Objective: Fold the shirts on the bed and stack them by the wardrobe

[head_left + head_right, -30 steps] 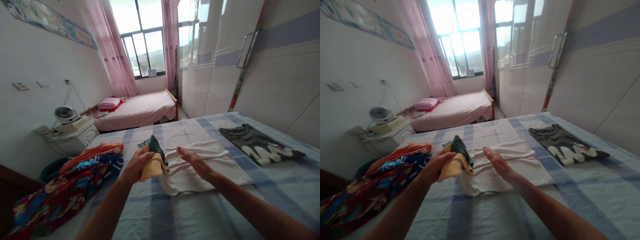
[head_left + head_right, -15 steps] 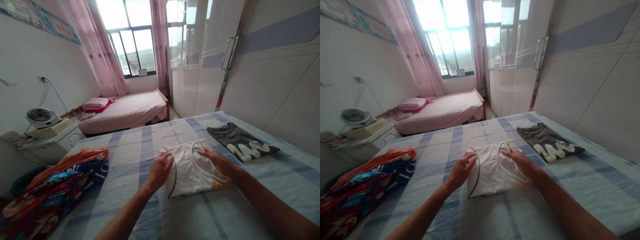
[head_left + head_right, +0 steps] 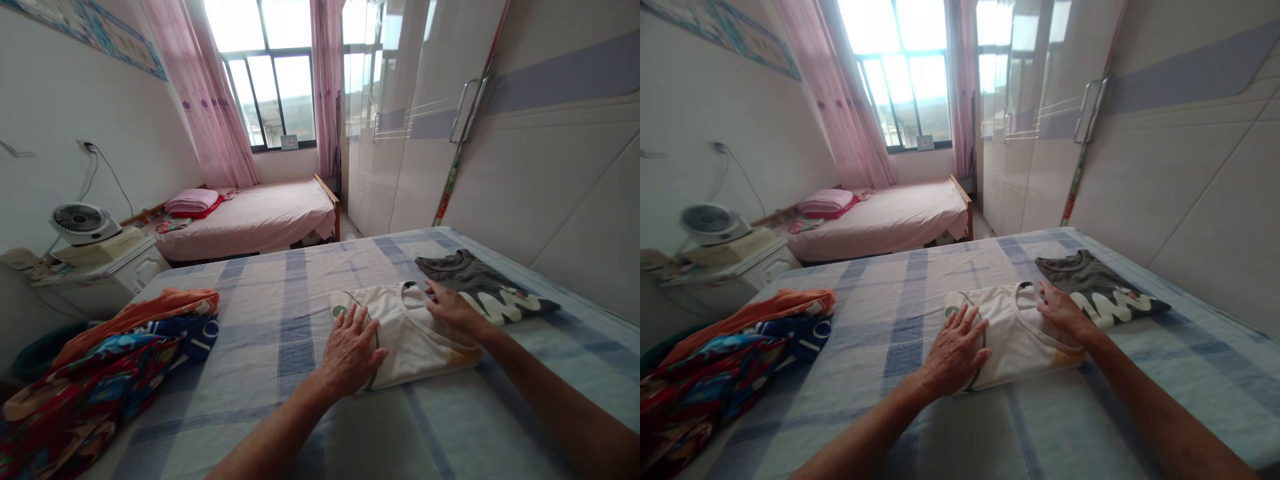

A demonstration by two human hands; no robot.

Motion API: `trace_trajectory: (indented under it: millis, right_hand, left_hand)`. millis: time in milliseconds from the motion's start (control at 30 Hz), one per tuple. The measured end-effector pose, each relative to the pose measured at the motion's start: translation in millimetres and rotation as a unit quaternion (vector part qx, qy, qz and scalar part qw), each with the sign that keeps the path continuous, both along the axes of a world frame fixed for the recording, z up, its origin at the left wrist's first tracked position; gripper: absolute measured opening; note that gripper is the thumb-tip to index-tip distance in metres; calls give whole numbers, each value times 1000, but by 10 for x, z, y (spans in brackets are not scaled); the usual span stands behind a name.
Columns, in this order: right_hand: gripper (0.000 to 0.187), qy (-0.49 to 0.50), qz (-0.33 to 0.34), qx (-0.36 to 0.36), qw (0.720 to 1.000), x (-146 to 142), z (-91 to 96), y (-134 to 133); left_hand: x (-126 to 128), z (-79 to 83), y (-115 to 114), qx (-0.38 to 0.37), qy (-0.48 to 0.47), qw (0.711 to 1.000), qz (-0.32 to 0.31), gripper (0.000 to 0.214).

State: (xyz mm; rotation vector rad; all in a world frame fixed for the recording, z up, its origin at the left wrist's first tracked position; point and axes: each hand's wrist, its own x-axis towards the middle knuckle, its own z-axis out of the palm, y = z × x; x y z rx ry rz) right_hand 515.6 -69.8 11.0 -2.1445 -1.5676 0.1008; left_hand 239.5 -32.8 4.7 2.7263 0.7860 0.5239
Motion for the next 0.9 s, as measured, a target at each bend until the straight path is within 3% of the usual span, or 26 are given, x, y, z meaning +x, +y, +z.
trace_trajectory:
  millis: [100, 200, 300, 367, 467, 533, 633, 700, 800, 900]
  right_hand:
    - [56, -121, -15, 63, 990, -249, 16, -47]
    - [51, -159, 85, 82, 980, -689, 47, -13]
    - [47, -166, 185, 43, 968, -915, -78, 74]
    - [50, -162, 159, 8, 974, -856, -227, 119]
    - [57, -161, 49, -21, 985, -604, -409, 146]
    - [59, -164, 12, -26, 986, -470, -461, 145]
    - [60, -168, 8, -22, 985, -412, -475, 139]
    - [58, -161, 9, -12, 987, -422, -463, 139]
    - [53, -124, -10, 37, 992, -446, -383, 130]
    - [49, -37, 2, 121, 992, -535, -174, 31]
  left_hand:
    - [44, 28, 15, 17, -12, 1000, 13, 48]
    - [68, 25, 54, 43, -13, 999, 28, 47]
    - [64, -71, 71, 43, 4, 999, 17, 53]
    - [41, -155, 73, 23, 15, 1000, 11, 57]
    - [-9, -244, 107, -2, 17, 1000, 17, 63]
    - [-47, -267, 174, -20, 10, 998, 55, 66]
    - [-118, -248, 308, -75, -12, 986, 150, 65]
    - [-170, -202, 365, -126, -54, 973, 184, 57]
    - [-230, -102, 354, -250, -169, 936, 181, 48]
    - [-237, -17, 290, -430, -285, 841, 163, 50]
